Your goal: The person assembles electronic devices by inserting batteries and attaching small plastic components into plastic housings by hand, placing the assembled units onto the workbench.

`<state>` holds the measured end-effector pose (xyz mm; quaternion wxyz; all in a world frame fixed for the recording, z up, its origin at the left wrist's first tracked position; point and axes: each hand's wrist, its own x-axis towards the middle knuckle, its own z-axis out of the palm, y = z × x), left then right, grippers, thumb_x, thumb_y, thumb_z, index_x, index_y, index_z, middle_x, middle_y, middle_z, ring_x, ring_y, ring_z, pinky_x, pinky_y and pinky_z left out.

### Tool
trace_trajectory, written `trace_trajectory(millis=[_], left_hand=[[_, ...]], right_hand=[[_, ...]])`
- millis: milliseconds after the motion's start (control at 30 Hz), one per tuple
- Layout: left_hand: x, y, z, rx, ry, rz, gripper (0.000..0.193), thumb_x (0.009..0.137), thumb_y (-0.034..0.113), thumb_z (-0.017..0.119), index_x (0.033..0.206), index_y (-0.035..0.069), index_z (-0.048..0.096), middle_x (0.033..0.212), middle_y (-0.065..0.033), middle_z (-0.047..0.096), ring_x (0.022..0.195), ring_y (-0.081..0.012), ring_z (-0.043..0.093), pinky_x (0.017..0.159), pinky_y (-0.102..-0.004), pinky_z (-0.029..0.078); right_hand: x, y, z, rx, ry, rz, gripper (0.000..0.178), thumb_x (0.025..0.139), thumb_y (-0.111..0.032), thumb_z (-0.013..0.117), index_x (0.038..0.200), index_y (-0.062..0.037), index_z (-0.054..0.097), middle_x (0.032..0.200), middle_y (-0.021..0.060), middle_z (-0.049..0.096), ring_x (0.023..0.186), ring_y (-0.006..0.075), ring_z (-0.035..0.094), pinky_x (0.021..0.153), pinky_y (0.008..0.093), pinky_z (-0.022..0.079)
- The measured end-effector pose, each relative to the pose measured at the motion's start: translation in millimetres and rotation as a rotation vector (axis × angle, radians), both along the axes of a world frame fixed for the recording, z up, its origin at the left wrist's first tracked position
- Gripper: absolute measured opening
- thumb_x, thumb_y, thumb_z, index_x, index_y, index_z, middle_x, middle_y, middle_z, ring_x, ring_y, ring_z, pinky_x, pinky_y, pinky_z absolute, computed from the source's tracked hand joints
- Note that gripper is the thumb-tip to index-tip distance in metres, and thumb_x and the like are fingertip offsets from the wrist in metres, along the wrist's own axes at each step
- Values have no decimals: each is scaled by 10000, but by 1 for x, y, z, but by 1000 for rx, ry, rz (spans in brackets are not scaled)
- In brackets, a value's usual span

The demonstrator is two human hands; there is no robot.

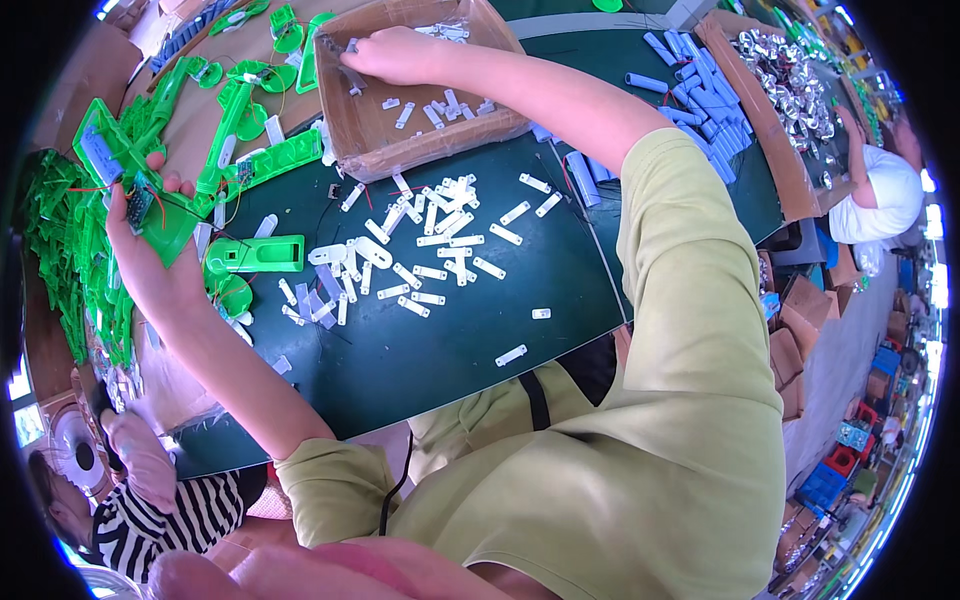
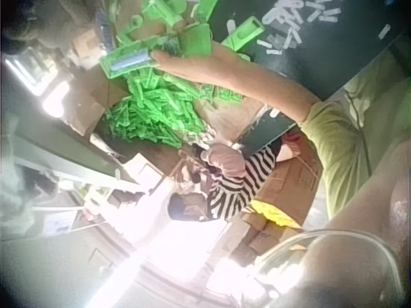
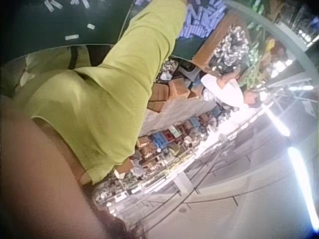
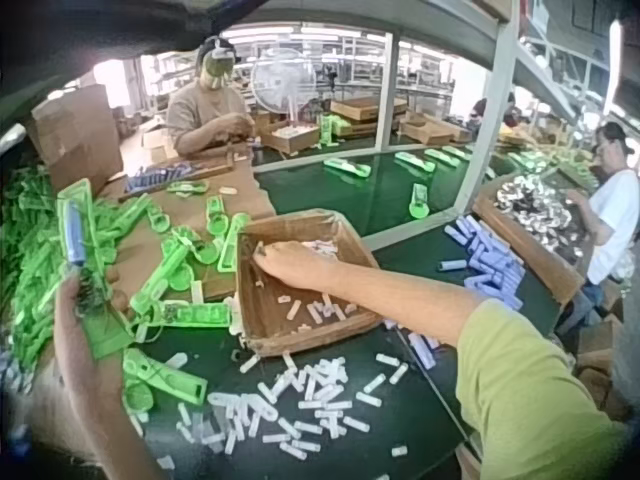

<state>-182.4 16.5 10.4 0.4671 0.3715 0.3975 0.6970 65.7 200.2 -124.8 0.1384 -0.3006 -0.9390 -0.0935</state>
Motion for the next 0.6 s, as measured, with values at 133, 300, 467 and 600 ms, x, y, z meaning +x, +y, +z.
trace_trajectory(millis=[133,300,467,600], left_hand=[[-3,-2,2,24,-16,-9,302,945,223,428,1118,-17,485,969,-167,618,741,-196,599,690,-355,506],[8,1,-6,20,73,-128,251,942,205,421,1083,10,492,929,-147,629,688,-182,605,640,-330,501],[46,-9,-16,-56,323,-335,273,944,199,418,1137,15,475,911,-121,622,679,-155,592,620,-294,487],[65,-13,-23,-76,359,-473,266,939,194,421,1131,21,487,907,-107,622,671,-138,588,600,-268,476]], right_hand=[[-6,-6,5,162,26,-52,194,820,-149,548,986,-49,541,796,167,611,750,332,626,650,420,507],[10,-12,28,298,446,-156,79,942,-99,467,998,-51,494,724,-14,498,622,34,472,529,190,367],[0,-79,74,-495,742,-274,248,839,-117,408,756,-10,616,712,104,600,639,179,562,594,334,435],[12,-113,95,-827,916,-114,273,894,-151,415,984,6,620,799,27,581,698,81,493,655,216,415]])
